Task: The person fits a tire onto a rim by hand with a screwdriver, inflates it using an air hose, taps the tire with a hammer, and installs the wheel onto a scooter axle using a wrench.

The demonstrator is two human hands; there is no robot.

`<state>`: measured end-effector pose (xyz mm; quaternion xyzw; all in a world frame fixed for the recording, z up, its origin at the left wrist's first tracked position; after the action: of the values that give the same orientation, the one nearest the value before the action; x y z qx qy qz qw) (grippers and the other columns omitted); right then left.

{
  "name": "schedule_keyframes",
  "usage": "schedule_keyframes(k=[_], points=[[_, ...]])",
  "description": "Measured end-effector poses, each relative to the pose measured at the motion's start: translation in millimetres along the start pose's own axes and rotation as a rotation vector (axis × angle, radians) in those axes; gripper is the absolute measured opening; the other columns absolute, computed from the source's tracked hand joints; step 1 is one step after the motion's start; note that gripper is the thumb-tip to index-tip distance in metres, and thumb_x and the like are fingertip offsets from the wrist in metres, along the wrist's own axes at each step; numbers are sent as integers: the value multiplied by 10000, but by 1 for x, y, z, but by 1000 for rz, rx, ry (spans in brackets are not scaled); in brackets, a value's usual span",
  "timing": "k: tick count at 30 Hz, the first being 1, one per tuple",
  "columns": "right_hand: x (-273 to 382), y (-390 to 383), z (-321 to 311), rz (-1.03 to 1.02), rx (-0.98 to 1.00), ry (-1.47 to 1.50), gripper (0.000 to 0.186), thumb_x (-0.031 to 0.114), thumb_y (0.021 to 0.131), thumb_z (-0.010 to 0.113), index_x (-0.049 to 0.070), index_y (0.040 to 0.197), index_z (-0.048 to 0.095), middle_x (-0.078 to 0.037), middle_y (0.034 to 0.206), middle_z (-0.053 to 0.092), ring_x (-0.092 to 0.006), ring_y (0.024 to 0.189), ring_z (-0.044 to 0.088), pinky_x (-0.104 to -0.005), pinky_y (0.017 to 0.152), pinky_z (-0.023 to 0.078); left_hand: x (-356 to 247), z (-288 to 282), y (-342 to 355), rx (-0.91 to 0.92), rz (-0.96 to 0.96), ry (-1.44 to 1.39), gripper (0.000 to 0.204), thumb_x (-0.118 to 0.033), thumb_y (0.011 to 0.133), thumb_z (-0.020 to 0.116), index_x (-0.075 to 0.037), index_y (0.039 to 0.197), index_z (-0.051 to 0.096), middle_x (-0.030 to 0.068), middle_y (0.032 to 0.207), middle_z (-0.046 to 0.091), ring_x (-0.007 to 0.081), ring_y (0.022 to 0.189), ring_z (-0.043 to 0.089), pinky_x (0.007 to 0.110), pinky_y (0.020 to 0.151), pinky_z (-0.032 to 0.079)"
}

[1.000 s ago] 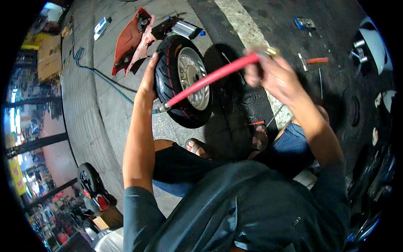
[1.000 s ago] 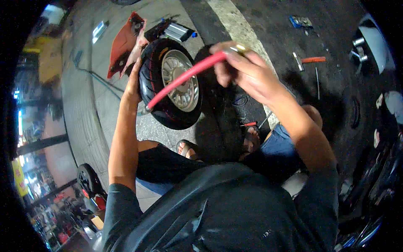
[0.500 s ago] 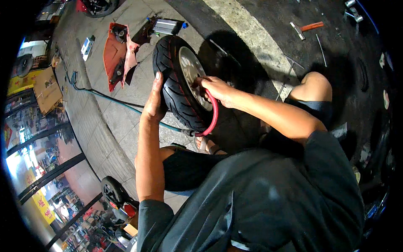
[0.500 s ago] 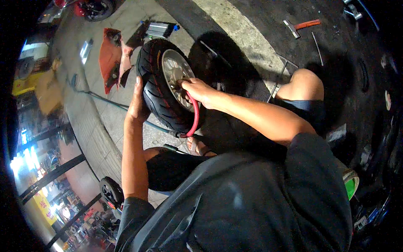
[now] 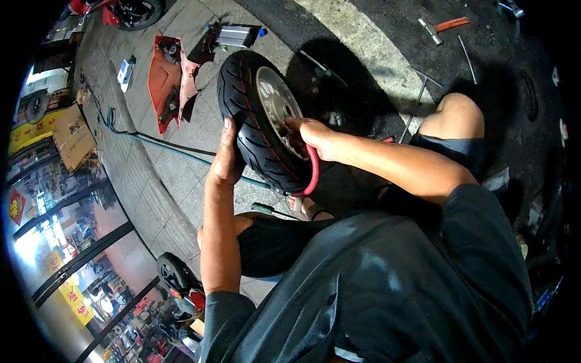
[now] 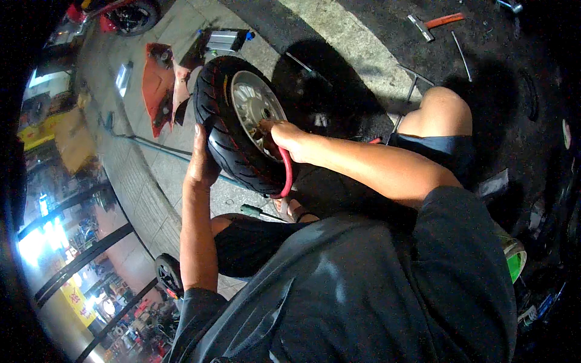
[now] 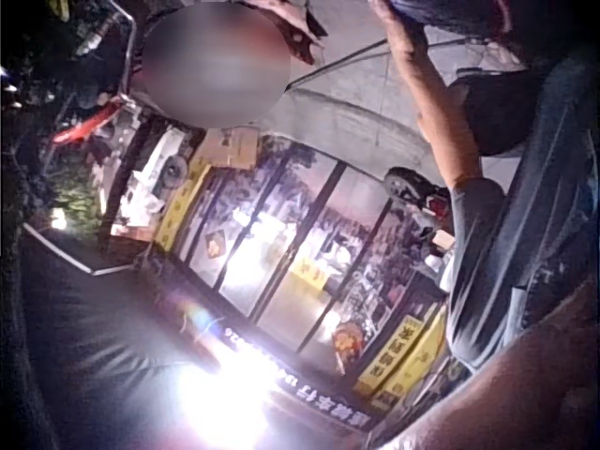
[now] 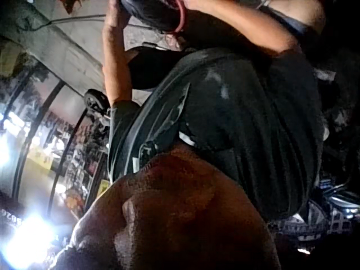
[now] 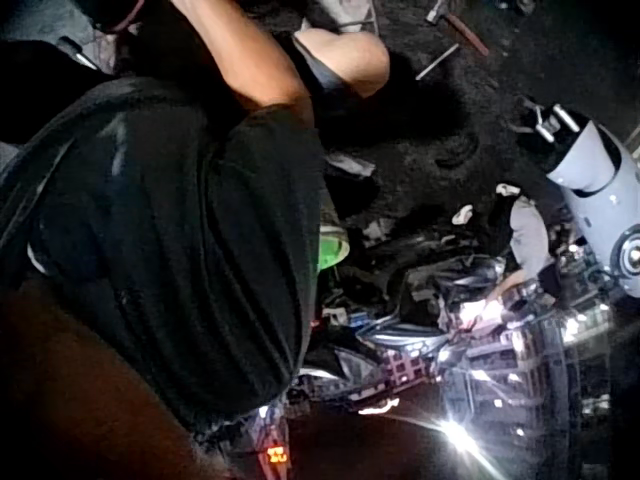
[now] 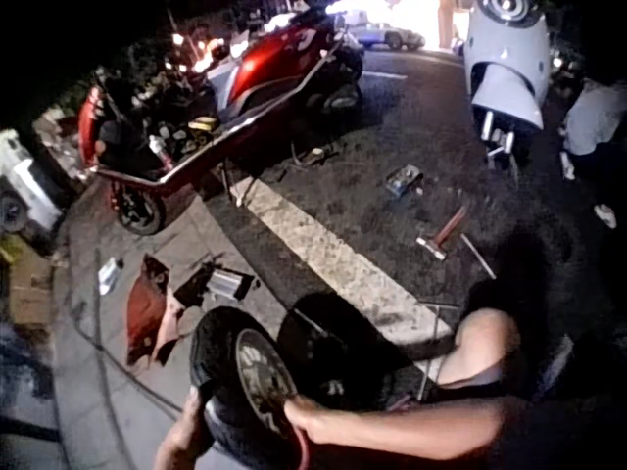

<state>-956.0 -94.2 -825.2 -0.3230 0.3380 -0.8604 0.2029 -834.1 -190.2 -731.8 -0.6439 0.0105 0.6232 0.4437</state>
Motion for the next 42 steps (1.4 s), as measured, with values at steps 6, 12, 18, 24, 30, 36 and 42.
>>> schedule_keyframes(k=[6,12,18,24,30,36,42], points=[[-21,20,-4,2,55,189,352,334,1014,444,50,1113,627,-64,940,673,-165,748,589,-319,718,484,12,1,2,41,0,-67,810,-670,905,444,-73,1444,351,123,1352,519,266,1185,543,414,1017,433],[-22,21,-3,41,37,285,320,348,997,503,66,1059,641,-38,852,661,-133,671,562,-299,641,466,10,-1,2,66,-5,-70,806,-665,913,427,-66,1446,348,128,1363,512,280,1199,541,421,1026,429],[-27,22,-7,59,66,258,296,362,993,509,101,979,648,-9,789,640,-121,644,544,-286,615,452,9,-4,5,45,28,-52,827,-679,903,431,-55,1440,353,128,1365,511,282,1208,529,416,1025,426],[-25,10,-2,101,52,299,295,360,998,498,107,976,649,1,778,641,-116,642,549,-281,605,458,13,-6,0,12,-19,-69,844,-694,882,457,-59,1430,366,121,1329,532,275,1173,544,412,1013,433],[-33,18,-5,100,85,282,296,357,1005,482,114,941,638,11,723,608,-107,599,524,-268,558,442,9,-1,-2,46,23,-23,868,-693,878,468,-64,1459,322,122,1375,493,286,1212,518,424,1038,408],[-32,11,-4,41,69,267,310,380,1002,484,126,896,627,25,676,573,-99,568,507,-258,524,432,15,-10,1,31,-27,-73,892,-690,854,513,-53,1450,328,139,1392,482,283,1246,502,423,1052,400],[-29,11,1,48,103,194,318,390,1002,482,123,927,635,30,718,591,-96,587,510,-247,545,429,10,-7,-1,62,17,-52,845,-680,880,478,-61,1442,354,127,1368,510,274,1206,535,413,1028,426]])
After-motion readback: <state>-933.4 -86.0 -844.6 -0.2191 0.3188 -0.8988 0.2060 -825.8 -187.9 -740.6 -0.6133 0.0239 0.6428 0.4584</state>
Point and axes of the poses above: each hand's wrist, its own y-axis towards the middle knuckle, its own z-axis out of the palm, x = y × z, the point moved 5 cm from there along y, towards the middle knuckle
